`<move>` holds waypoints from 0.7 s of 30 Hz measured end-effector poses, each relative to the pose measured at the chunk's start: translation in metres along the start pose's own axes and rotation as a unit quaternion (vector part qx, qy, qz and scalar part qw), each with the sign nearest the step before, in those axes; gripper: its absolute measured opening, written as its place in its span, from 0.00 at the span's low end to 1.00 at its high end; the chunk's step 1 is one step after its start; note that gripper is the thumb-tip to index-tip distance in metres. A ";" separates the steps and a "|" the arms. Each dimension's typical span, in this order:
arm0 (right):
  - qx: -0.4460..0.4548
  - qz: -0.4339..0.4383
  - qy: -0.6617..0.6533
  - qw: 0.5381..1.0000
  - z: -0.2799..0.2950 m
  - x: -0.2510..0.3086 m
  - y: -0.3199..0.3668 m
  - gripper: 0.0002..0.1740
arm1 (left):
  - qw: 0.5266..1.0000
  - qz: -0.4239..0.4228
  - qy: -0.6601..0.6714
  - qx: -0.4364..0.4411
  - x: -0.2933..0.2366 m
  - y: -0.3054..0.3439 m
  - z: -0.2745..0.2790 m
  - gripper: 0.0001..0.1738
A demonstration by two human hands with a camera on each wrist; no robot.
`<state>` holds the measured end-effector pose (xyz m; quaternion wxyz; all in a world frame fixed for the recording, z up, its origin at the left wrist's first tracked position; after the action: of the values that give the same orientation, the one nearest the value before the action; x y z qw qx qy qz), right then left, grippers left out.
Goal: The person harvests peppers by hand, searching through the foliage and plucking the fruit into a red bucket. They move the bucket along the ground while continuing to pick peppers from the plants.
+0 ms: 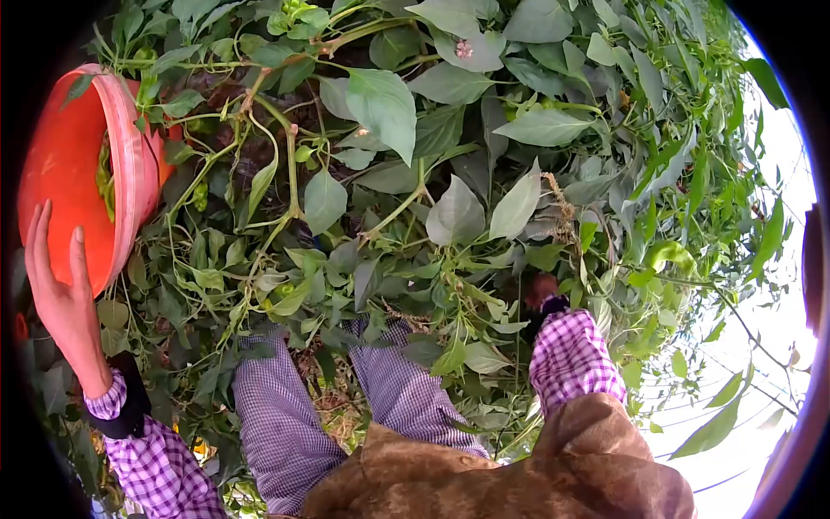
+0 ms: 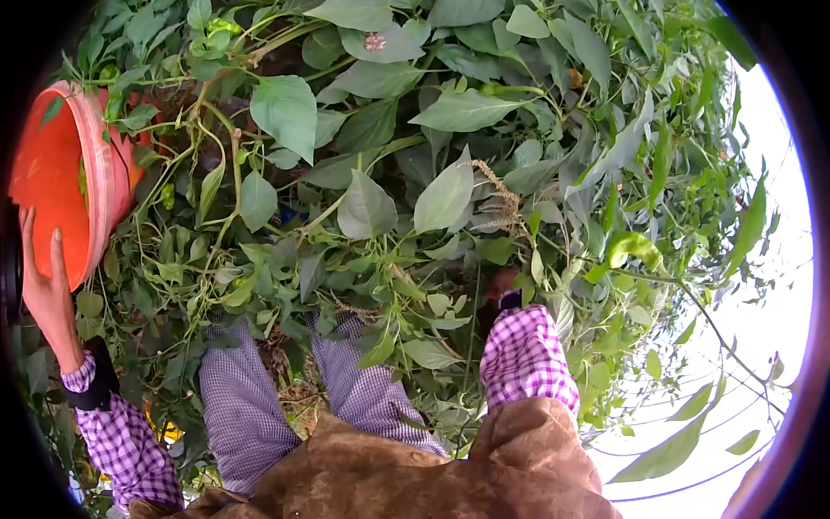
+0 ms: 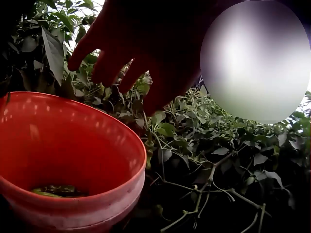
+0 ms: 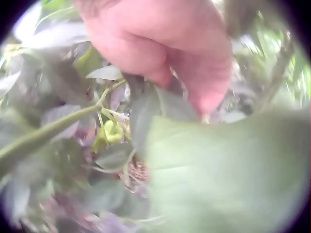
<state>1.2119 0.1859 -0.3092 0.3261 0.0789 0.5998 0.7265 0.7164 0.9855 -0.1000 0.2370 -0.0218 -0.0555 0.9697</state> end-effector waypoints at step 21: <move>-0.011 0.004 -0.910 0.414 -0.012 0.007 -0.007 0.22 | 0.916 0.079 0.377 0.112 -0.121 0.066 0.009 0.15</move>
<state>1.2029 0.1802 -0.3212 0.6789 0.6927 -0.0563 0.2369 0.7928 0.8711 -0.0973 0.1637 -0.3638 0.1494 0.9047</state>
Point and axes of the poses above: each hand's wrist, its own y-axis away from the middle knuckle, its own z-axis out of the back of the hand, x = y × z, the point moved 4 cm from there along -y, towards the middle knuckle, and after that the axes turned 10 degrees about -x, right-handed, at the moved point
